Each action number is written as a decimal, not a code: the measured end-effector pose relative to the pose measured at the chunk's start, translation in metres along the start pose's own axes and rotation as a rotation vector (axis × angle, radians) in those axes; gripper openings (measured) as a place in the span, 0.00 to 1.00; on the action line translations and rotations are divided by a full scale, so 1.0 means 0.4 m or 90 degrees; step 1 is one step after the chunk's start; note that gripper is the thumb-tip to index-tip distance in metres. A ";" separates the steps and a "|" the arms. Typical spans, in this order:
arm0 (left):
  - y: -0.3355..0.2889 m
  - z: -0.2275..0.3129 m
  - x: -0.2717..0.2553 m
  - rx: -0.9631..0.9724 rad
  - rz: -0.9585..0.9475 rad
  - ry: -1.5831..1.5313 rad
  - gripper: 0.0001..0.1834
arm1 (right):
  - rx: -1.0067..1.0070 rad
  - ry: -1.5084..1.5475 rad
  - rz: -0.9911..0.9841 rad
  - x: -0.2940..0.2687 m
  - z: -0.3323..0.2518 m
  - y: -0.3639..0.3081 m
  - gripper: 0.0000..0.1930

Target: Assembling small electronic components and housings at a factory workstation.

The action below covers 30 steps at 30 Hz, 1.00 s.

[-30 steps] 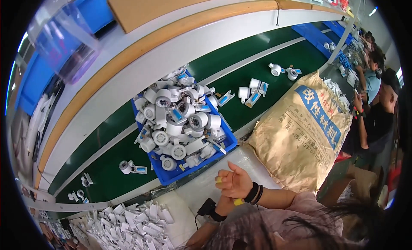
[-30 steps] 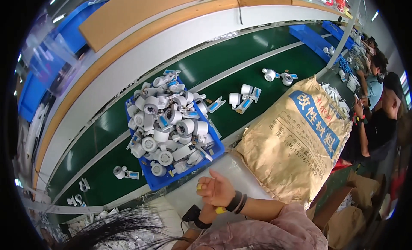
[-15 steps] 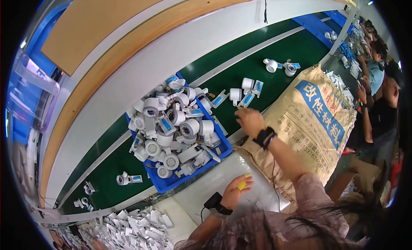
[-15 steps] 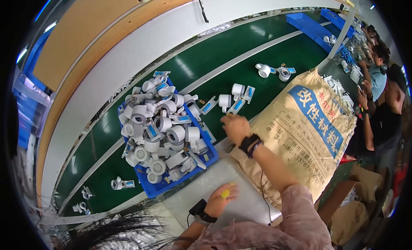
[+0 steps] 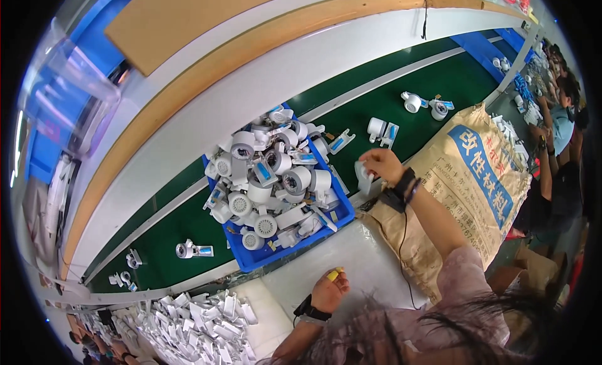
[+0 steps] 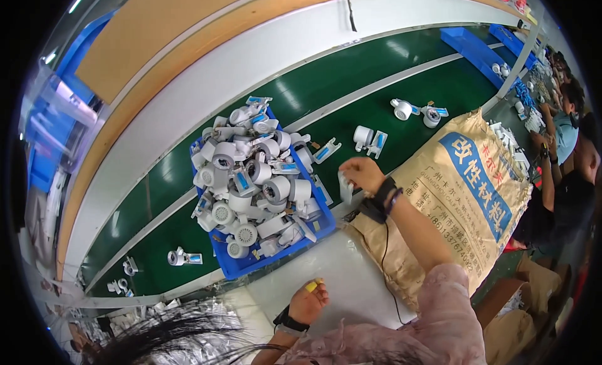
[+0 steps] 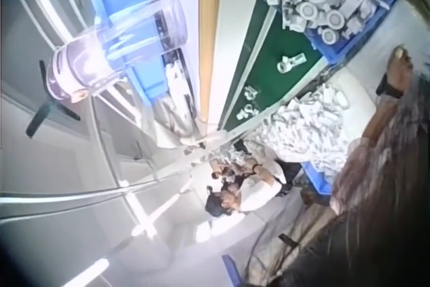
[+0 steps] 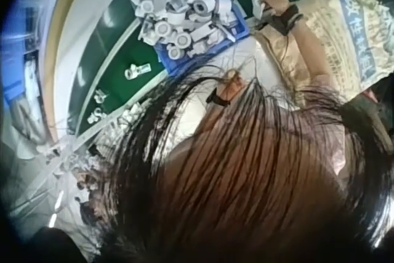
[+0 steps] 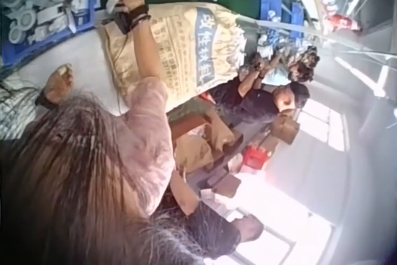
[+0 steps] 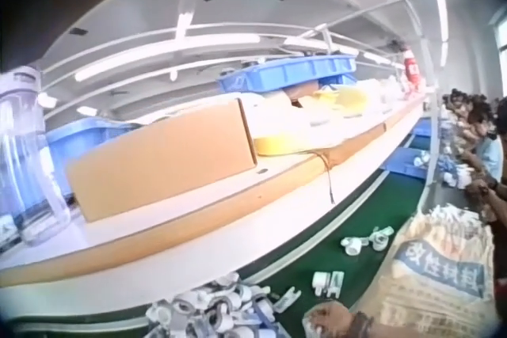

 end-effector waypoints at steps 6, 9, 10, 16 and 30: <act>-0.132 0.135 0.192 0.482 0.126 0.563 0.21 | 0.046 0.514 -0.115 0.224 -0.108 -0.402 0.12; -0.217 0.158 0.321 0.623 0.123 0.849 0.30 | 0.059 0.538 -0.174 0.321 -0.081 -0.553 0.13; -0.235 0.148 0.358 0.653 0.079 1.017 0.34 | 0.056 0.545 -0.183 0.350 -0.081 -0.595 0.14; -0.317 0.098 0.203 0.376 0.049 0.832 0.25 | 0.032 0.312 -0.249 0.425 -0.058 -0.709 0.16; -0.433 0.029 0.078 0.044 0.005 0.160 0.19 | -0.015 0.153 -0.572 0.596 -0.025 -0.787 0.07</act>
Point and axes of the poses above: each hand's wrist, its own y-axis towards the middle knuckle, its own x-axis out of the palm, z = x × y, the point moved 8 cm from there along y, towards the middle knuckle, and after that the axes turned 2 degrees about y, right-handed, at the moved point
